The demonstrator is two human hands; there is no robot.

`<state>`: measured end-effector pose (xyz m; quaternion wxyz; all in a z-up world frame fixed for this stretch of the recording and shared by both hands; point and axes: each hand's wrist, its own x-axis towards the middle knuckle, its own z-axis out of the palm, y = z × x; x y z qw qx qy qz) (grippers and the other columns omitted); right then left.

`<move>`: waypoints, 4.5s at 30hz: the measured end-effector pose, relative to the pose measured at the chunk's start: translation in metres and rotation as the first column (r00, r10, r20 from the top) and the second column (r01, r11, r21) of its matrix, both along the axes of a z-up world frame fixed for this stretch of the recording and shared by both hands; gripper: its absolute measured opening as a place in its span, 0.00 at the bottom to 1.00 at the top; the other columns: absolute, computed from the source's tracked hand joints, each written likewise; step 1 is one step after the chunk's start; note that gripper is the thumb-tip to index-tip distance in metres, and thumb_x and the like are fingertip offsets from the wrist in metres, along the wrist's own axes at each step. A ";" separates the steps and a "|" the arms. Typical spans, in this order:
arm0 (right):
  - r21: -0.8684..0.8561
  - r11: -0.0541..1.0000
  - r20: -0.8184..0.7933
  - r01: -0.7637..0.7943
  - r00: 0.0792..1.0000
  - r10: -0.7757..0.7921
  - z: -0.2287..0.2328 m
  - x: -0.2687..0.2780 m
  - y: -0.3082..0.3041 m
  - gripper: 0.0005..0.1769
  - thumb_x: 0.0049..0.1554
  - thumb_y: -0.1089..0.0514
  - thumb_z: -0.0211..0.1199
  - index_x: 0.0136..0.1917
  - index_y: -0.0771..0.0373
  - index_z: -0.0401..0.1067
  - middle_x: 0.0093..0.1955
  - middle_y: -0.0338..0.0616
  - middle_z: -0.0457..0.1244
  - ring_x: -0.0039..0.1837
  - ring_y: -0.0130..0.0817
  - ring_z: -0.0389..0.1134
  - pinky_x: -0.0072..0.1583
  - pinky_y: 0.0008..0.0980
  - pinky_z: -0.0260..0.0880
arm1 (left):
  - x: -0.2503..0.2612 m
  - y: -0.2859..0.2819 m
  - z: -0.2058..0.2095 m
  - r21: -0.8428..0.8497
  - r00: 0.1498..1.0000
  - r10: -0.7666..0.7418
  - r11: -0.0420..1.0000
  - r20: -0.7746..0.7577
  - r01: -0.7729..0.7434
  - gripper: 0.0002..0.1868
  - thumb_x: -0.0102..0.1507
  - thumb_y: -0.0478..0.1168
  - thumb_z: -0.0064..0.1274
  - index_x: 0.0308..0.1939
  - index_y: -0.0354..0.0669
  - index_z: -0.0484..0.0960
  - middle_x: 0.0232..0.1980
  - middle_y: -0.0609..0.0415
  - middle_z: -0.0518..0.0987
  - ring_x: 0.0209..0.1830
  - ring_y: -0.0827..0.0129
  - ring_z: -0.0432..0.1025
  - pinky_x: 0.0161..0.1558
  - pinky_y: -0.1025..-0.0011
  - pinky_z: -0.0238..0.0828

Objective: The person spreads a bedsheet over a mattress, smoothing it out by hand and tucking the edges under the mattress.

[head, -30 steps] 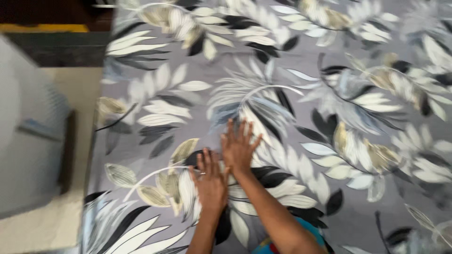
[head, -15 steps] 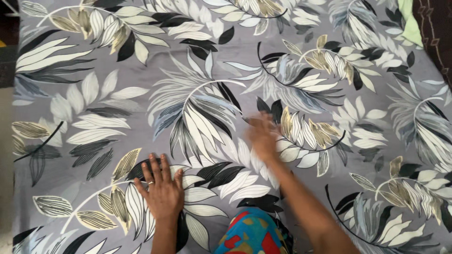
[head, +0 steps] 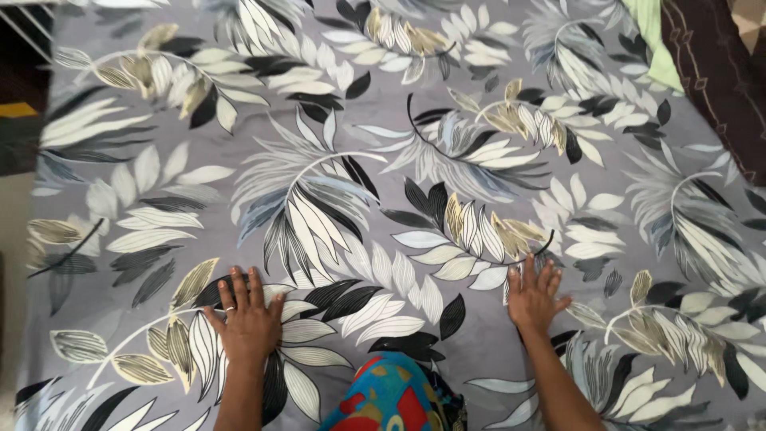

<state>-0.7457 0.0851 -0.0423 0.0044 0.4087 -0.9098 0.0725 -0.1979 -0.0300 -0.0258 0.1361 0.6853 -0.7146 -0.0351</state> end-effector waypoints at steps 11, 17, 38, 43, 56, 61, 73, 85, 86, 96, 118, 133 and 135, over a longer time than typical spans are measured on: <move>-0.090 0.996 -0.087 -0.012 0.996 0.004 -0.016 -0.001 0.005 0.39 0.64 0.27 0.32 0.83 0.40 0.47 0.86 0.52 0.38 0.85 0.54 0.35 0.71 0.81 0.29 | -0.098 0.106 0.064 0.579 0.979 -0.102 0.815 0.177 -0.020 0.63 0.55 0.75 0.58 0.82 0.68 0.35 0.86 0.51 0.28 0.85 0.46 0.27 0.59 0.12 0.32; -0.063 0.998 -0.065 -0.009 0.998 0.005 -0.016 -0.005 0.002 0.40 0.64 0.26 0.30 0.83 0.41 0.46 0.86 0.53 0.37 0.85 0.56 0.33 0.70 0.82 0.28 | -0.090 0.088 0.077 0.701 0.985 -0.151 0.711 0.081 0.052 0.66 0.54 0.75 0.60 0.82 0.70 0.32 0.85 0.51 0.20 0.85 0.42 0.22 0.60 0.11 0.30; -0.026 0.998 -0.100 -0.059 0.993 0.056 -0.010 -0.008 0.042 0.40 0.61 0.24 0.35 0.82 0.36 0.46 0.85 0.48 0.39 0.84 0.53 0.35 0.71 0.80 0.28 | -0.091 0.081 0.077 0.770 0.986 -0.145 0.637 0.085 0.027 0.68 0.53 0.64 0.71 0.82 0.75 0.33 0.86 0.53 0.20 0.85 0.42 0.24 0.61 0.12 0.33; -0.050 0.997 -0.158 -0.059 0.986 0.050 -0.011 -0.008 0.046 0.39 0.62 0.25 0.36 0.82 0.35 0.48 0.86 0.45 0.42 0.85 0.51 0.38 0.72 0.78 0.31 | -0.089 0.085 0.078 0.721 0.986 -0.140 0.692 0.085 0.037 0.68 0.51 0.66 0.71 0.82 0.76 0.35 0.86 0.55 0.22 0.86 0.44 0.26 0.63 0.14 0.36; 0.043 0.999 -0.221 -0.020 0.975 0.029 -0.017 -0.007 0.041 0.39 0.62 0.26 0.34 0.83 0.36 0.45 0.85 0.46 0.41 0.85 0.49 0.38 0.72 0.77 0.32 | -0.078 0.072 0.076 0.806 0.972 -0.226 0.585 0.055 0.090 0.73 0.51 0.66 0.74 0.81 0.73 0.30 0.85 0.51 0.17 0.85 0.40 0.23 0.62 0.13 0.31; 0.022 0.999 -0.193 -0.023 0.981 0.027 -0.018 -0.008 0.042 0.39 0.62 0.26 0.34 0.82 0.36 0.45 0.85 0.46 0.40 0.85 0.48 0.37 0.72 0.76 0.31 | -0.063 0.053 0.098 0.834 0.955 -0.294 0.531 0.020 0.146 0.69 0.54 0.61 0.71 0.82 0.75 0.30 0.85 0.52 0.19 0.85 0.42 0.24 0.64 0.15 0.35; -0.015 0.999 -0.193 -0.045 0.980 0.042 -0.011 -0.003 0.045 0.38 0.62 0.28 0.38 0.82 0.37 0.46 0.85 0.45 0.40 0.84 0.49 0.37 0.73 0.76 0.30 | -0.058 0.056 0.081 0.833 0.578 -0.708 0.547 0.406 0.086 0.42 0.72 0.60 0.40 0.82 0.70 0.30 0.87 0.50 0.26 0.86 0.45 0.34 0.62 0.15 0.47; -0.222 0.952 -0.265 0.209 0.927 -0.265 0.037 -0.113 0.210 0.40 0.64 0.28 0.43 0.80 0.52 0.56 0.80 0.65 0.50 0.80 0.68 0.45 0.70 0.79 0.37 | -0.033 0.059 0.063 0.752 0.589 -0.622 0.658 0.516 0.036 0.42 0.68 0.70 0.39 0.81 0.82 0.35 0.87 0.59 0.33 0.86 0.52 0.38 0.66 0.19 0.41; -0.242 0.929 -0.274 0.280 0.899 -0.342 0.039 -0.122 0.230 0.40 0.65 0.28 0.44 0.79 0.53 0.58 0.79 0.67 0.51 0.80 0.70 0.46 0.70 0.79 0.38 | -0.034 0.058 0.061 0.757 0.598 -0.618 0.653 0.511 0.027 0.43 0.68 0.70 0.40 0.81 0.81 0.36 0.87 0.58 0.33 0.86 0.51 0.39 0.66 0.19 0.42; -0.586 0.774 -0.396 0.240 0.749 -0.532 0.021 -0.124 0.272 0.34 0.68 0.34 0.60 0.73 0.63 0.71 0.75 0.80 0.55 0.77 0.82 0.53 0.72 0.73 0.54 | -0.120 0.047 0.113 0.613 0.812 -0.470 0.768 0.345 0.184 0.53 0.61 0.66 0.61 0.80 0.72 0.44 0.87 0.57 0.32 0.86 0.53 0.41 0.65 0.21 0.50; -0.508 0.823 -0.521 0.253 0.671 -0.528 0.005 -0.144 0.263 0.32 0.64 0.35 0.62 0.70 0.60 0.74 0.73 0.78 0.59 0.73 0.76 0.59 0.69 0.69 0.61 | -0.154 -0.004 0.052 0.711 0.794 -0.601 0.596 0.085 0.375 0.49 0.62 0.64 0.59 0.80 0.84 0.43 0.87 0.66 0.31 0.86 0.54 0.35 0.67 0.19 0.40; -0.293 0.891 -0.272 0.346 0.864 -0.425 -0.010 -0.043 -0.019 0.33 0.62 0.37 0.54 0.77 0.47 0.61 0.79 0.60 0.49 0.79 0.61 0.46 0.74 0.66 0.41 | -0.025 -0.080 0.013 0.666 0.973 -0.233 0.725 -0.003 0.175 0.47 0.64 0.70 0.45 0.79 0.86 0.31 0.85 0.72 0.21 0.85 0.55 0.19 0.59 0.13 0.19; -0.235 0.964 -0.248 0.122 0.952 -0.181 -0.036 -0.009 -0.103 0.33 0.62 0.38 0.53 0.78 0.46 0.59 0.80 0.57 0.48 0.81 0.58 0.44 0.75 0.66 0.38 | -0.032 -0.074 0.027 0.674 0.975 -0.223 0.721 0.010 0.158 0.47 0.65 0.70 0.44 0.79 0.86 0.32 0.85 0.72 0.23 0.85 0.55 0.20 0.60 0.14 0.17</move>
